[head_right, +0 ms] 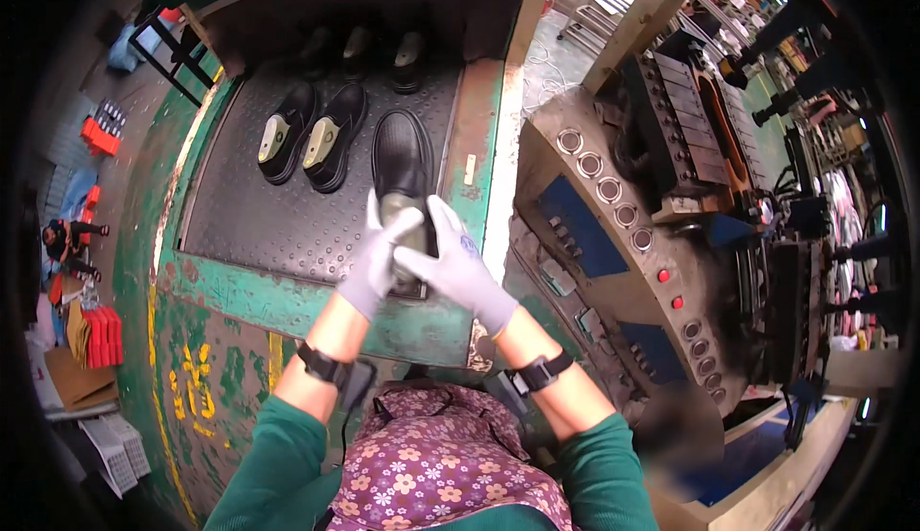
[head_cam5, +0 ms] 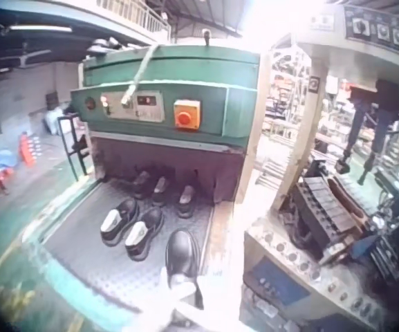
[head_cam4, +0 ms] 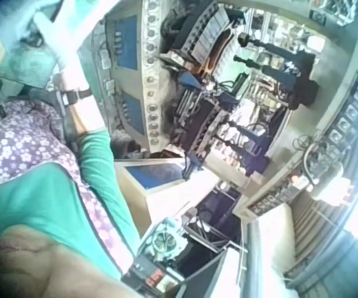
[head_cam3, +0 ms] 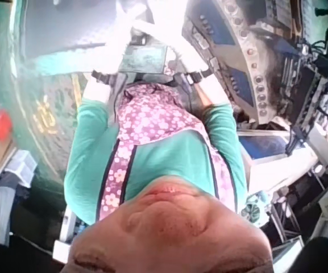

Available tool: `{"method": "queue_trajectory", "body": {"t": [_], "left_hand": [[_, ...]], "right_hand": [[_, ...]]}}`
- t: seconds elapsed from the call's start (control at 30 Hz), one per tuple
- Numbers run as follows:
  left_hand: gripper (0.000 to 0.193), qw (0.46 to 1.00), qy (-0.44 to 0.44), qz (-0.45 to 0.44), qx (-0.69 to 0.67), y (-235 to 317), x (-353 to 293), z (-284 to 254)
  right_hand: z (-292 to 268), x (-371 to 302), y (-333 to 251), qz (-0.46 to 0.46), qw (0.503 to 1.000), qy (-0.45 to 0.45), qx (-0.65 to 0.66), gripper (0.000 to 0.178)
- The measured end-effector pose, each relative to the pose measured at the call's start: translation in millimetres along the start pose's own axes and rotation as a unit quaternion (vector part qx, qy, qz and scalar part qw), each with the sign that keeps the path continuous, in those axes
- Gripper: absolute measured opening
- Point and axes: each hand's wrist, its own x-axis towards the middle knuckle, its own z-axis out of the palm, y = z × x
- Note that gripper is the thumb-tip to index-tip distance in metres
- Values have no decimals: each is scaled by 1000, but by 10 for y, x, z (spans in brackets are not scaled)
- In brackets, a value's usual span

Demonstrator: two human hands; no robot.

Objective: The worker is operating a machine to attach soles to shoes, placing shoes into a press and then on a conveyor belt.

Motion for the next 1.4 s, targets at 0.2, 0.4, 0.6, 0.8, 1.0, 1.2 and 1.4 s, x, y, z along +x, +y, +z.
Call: {"method": "queue_trajectory", "body": {"t": [0.2, 0.4, 0.6, 0.8, 1.0, 1.2, 1.4], "left_hand": [[118, 985, -7, 14, 172, 255, 963, -916], [90, 887, 62, 150, 432, 462, 1812, -1548], [43, 757, 28, 279, 590, -16, 1158, 306], [49, 655, -424, 348, 520, -1696, -519, 1096], [47, 220, -887, 16, 406, -3482, -3387, 1320], [55, -116, -849, -225, 464, -5145, -5173, 1371], [33, -23, -948, -215, 234, -7438, -7135, 2581]], "right_hand": [[397, -256, -354, 88, 971, 80, 206, 64], [222, -1672, -100, 169, 975, 82, 119, 42], [498, -3688, 522, 391, 873, 291, 18, 41], [1629, -5084, 986, 540, 625, 517, 224, 36], [2369, -6799, 651, 573, 176, 796, 82, 22], [3724, -8232, 235, 686, -56, 711, -140, 29], [4003, -8362, 497, 748, -4, 642, -169, 48]]}}
